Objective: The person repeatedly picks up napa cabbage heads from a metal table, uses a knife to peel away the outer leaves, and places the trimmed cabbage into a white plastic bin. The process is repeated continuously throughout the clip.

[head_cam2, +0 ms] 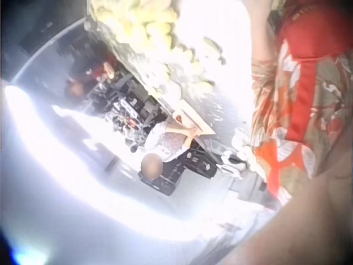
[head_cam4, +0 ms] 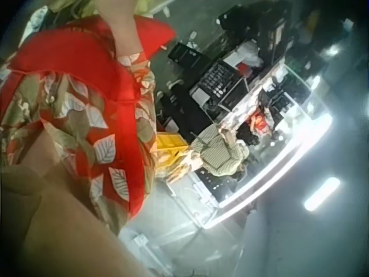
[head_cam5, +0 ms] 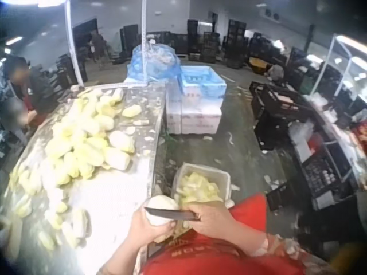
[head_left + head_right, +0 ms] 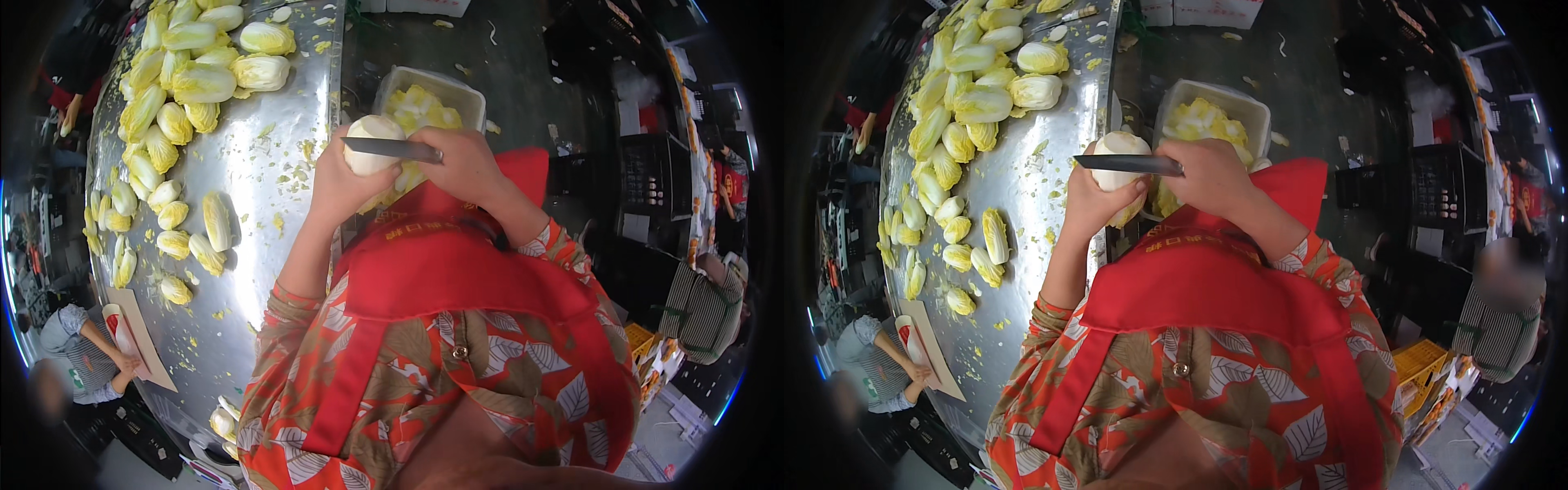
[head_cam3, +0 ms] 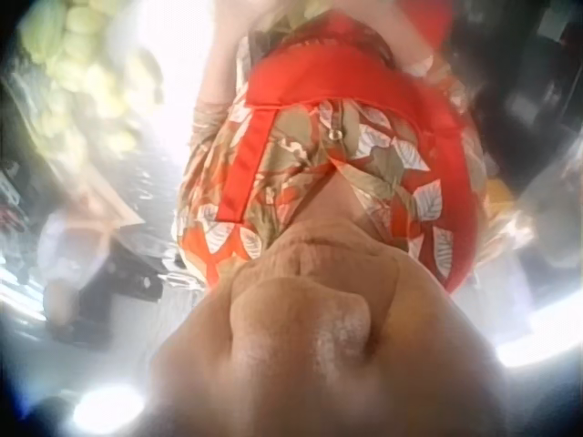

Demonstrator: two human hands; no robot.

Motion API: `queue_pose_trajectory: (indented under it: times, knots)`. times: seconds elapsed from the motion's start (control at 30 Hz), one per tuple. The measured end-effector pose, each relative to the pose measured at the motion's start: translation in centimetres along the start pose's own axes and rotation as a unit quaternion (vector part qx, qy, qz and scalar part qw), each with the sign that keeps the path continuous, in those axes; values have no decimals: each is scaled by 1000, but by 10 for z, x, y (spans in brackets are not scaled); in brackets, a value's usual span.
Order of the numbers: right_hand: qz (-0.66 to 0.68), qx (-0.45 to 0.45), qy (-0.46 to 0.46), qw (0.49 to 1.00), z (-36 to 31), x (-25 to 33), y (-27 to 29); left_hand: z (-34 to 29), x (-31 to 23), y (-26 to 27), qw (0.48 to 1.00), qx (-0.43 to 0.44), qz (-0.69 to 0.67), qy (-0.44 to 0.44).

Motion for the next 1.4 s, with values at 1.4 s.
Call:
queue_pose_trajectory:
  times: [1.4]
  knots:
    - [-62,36,-137,988,-45,-53,-11,-8,-3,-44,979,69,167,-90]
Point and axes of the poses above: each hand's wrist, its own z-axis towards the middle knuckle, its own y-axis out of the back of the hand, x = y × z, the point moved 6 cm from there along z, towards the middle knuckle, and after that the axes turned 1 degree about -y, right-handed, at the moved point
